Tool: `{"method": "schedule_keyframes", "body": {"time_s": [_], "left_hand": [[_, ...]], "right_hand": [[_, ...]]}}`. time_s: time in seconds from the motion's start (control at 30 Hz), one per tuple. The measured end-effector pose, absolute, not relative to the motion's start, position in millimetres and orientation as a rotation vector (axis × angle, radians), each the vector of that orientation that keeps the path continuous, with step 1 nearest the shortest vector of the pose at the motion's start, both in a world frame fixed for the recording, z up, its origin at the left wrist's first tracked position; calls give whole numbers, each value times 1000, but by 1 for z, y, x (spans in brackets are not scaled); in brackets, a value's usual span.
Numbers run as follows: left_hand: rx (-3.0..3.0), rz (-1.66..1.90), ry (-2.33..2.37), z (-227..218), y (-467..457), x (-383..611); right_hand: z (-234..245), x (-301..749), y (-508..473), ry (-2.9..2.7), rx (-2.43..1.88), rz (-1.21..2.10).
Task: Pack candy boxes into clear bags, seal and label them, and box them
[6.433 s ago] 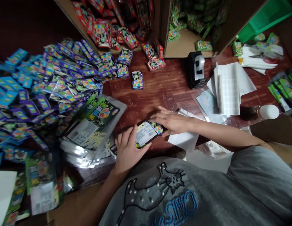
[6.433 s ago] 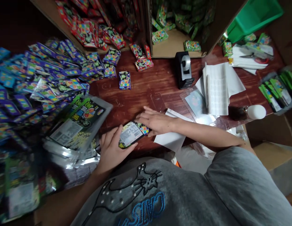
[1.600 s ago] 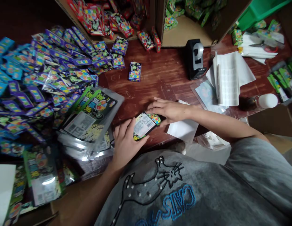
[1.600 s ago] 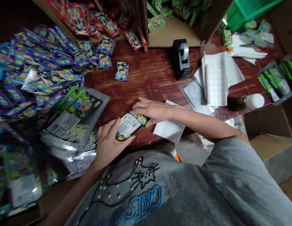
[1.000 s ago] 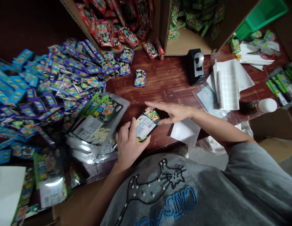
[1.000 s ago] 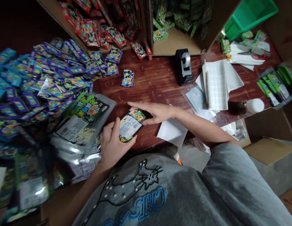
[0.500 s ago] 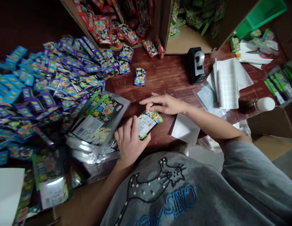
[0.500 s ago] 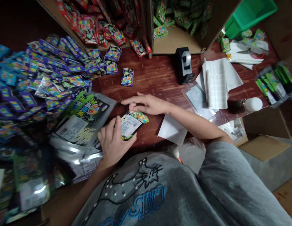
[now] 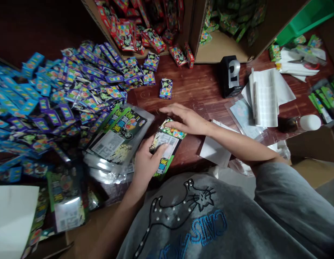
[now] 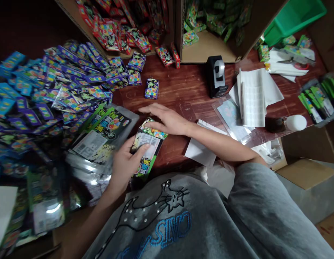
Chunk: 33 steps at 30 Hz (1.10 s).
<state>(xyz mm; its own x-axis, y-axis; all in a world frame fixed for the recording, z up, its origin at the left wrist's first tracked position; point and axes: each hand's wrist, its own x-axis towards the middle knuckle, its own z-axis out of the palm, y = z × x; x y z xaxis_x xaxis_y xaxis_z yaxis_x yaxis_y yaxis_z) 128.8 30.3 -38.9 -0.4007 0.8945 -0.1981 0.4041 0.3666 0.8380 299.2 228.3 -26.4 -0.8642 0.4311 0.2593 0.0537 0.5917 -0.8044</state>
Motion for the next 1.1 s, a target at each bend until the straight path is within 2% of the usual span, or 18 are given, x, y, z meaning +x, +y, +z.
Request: {"method": "schedule_keyframes", "body": {"time_s": [0.23, 0.47, 0.57, 0.67, 0.8, 1.1], "left_hand": [[699, 1211, 1541, -32, 42, 131], [597, 1299, 1431, -46, 40, 144], [677, 1463, 1465, -49, 38, 140], [852, 1562, 1523, -55, 32, 136], [952, 1563, 1533, -64, 23, 134], [990, 1247, 1520, -54, 30, 121]], "right_hand": [[-2, 305, 234, -2343, -434, 1255], [7, 294, 252, -2643, -145, 1150], [-2, 299, 237, -2452, -332, 1079], [-14, 311, 212, -2290, -516, 1188], [-26, 326, 183, -2166, -611, 1431], [-31, 339, 163, -2067, -718, 1475]]}}
